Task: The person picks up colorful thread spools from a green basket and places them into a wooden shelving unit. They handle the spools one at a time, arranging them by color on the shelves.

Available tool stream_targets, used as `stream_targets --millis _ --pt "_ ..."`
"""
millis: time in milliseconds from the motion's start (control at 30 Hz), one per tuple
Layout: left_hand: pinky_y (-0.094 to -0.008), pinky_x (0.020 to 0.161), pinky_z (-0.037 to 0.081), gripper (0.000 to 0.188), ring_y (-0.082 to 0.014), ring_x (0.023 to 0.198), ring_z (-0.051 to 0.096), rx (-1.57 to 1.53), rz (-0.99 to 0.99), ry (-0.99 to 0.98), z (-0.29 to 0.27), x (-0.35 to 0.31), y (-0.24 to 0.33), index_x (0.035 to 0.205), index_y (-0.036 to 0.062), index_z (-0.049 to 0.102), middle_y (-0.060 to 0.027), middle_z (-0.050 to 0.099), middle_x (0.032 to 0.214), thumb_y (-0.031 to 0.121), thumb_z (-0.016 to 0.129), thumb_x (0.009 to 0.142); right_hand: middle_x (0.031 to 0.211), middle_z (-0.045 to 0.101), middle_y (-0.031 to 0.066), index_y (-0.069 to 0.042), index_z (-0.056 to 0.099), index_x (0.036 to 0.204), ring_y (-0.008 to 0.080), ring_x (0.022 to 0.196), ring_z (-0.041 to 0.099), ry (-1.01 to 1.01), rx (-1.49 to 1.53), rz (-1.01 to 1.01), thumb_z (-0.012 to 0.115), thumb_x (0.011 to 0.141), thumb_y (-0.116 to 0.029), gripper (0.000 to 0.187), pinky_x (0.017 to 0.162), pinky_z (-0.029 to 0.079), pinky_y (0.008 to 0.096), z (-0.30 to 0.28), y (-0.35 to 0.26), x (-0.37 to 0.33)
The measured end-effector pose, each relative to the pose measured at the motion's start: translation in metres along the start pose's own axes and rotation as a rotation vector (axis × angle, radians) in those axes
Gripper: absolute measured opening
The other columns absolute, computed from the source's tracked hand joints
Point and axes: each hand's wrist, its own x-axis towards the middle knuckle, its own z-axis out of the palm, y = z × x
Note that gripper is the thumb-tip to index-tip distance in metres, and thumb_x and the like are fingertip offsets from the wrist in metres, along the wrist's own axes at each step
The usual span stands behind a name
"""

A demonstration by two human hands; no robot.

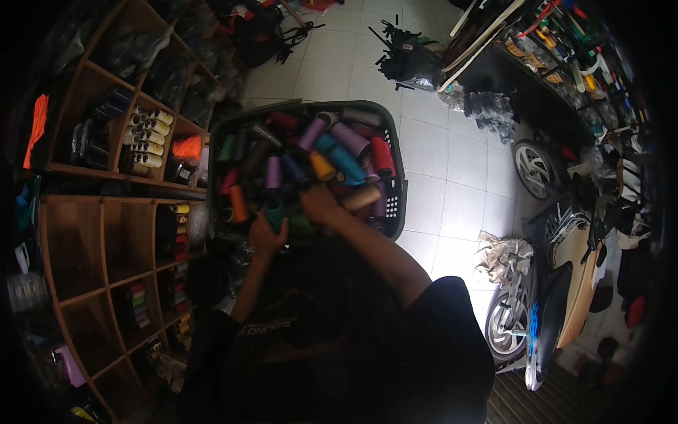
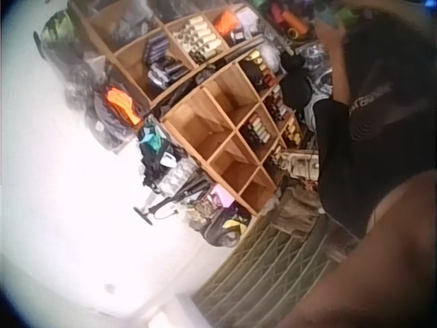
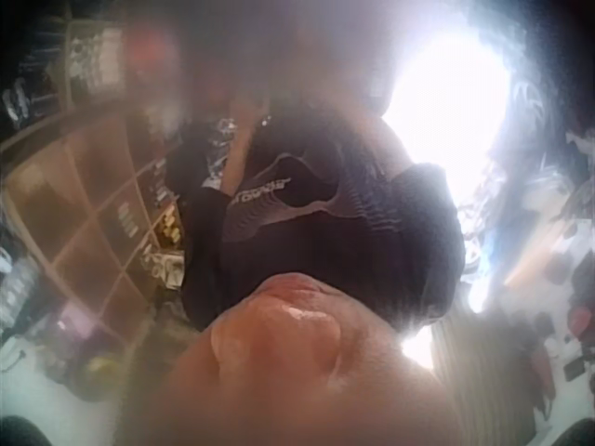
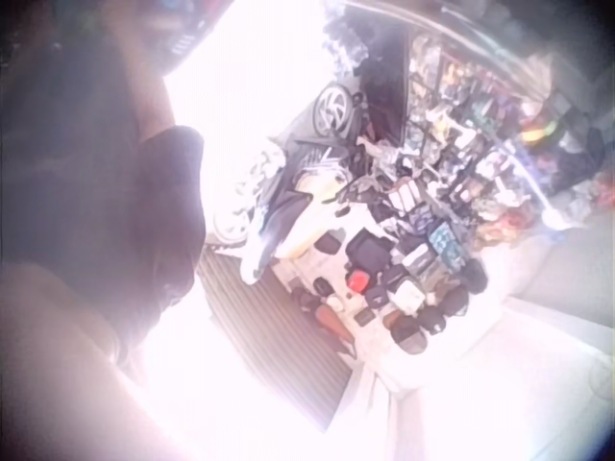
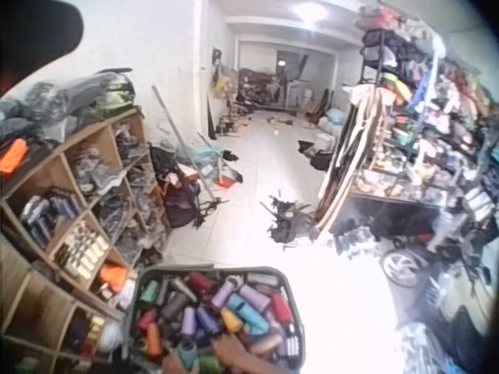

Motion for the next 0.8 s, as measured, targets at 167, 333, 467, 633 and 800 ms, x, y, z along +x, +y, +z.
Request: stream_targets --millis 167,333,467,633,800 --pt "-0.0474 0.077 0.053 0.064 -0.0419 0.086 0.066 -0.038 0.041 0.043 0.0 0.002 0.003 0.124 -0.0063 0.054 -0.0253 0.065 0.098 0.037 0.073 0.082 0.121 0.063 0.0116 -0.007 0.066 0.113 0.0264 0.12 0.054 -0.194 -0.208 -0.018 0.058 0.084 -0.026 0.036 0.104 0.037 0.046 0.016 0.01 0.0" --pt "-0.0466 0.077 0.053 0.063 -0.0414 0.087 0.067 -0.027 0.061 0.057 0.001 0.002 0.0 0.124 -0.0061 0.054 -0.0252 0.065 0.099 0.036 0.074 0.081 0.127 0.061 0.0105 -0.007 0.066 0.117 0.0271 0.126 0.048 -0.251 -0.232 0.081 0.058 0.086 -0.03 0.039 0.11 0.031 0.0462 0.013 -0.003 0.005" --pt "-0.0452 0.08 0.054 0.067 -0.0401 0.09 0.067 -0.093 0.035 0.002 -0.003 0.003 0.001 0.128 -0.0051 0.052 -0.0247 0.065 0.104 0.036 0.074 0.08 0.129 0.06 0.0101 -0.007 0.063 0.124 0.0288 0.132 0.043 -0.295 -0.203 0.157 0.057 0.089 -0.033 0.044 0.114 0.025 0.0495 0.013 -0.015 0.008" --pt "-0.0453 0.08 0.054 0.065 -0.0404 0.09 0.067 -0.082 0.056 0.033 -0.003 0.003 0.004 0.127 -0.0049 0.053 -0.0247 0.066 0.103 0.036 0.074 0.081 0.125 0.062 0.0106 -0.011 0.056 0.132 0.031 0.129 0.046 -0.138 -0.311 0.137 0.061 0.087 -0.035 0.052 0.115 0.023 0.054 0.042 -0.006 0.004" --pt "-0.0459 0.08 0.054 0.065 -0.0412 0.089 0.066 -0.061 0.05 0.029 -0.002 0.002 0.004 0.126 -0.0046 0.053 -0.0251 0.065 0.103 0.036 0.073 0.08 0.119 0.064 0.0132 -0.01 0.057 0.128 0.0341 0.124 0.05 0.014 -0.221 0.079 0.07 0.079 -0.035 0.056 0.114 0.024 0.0562 0.055 0.006 -0.002"
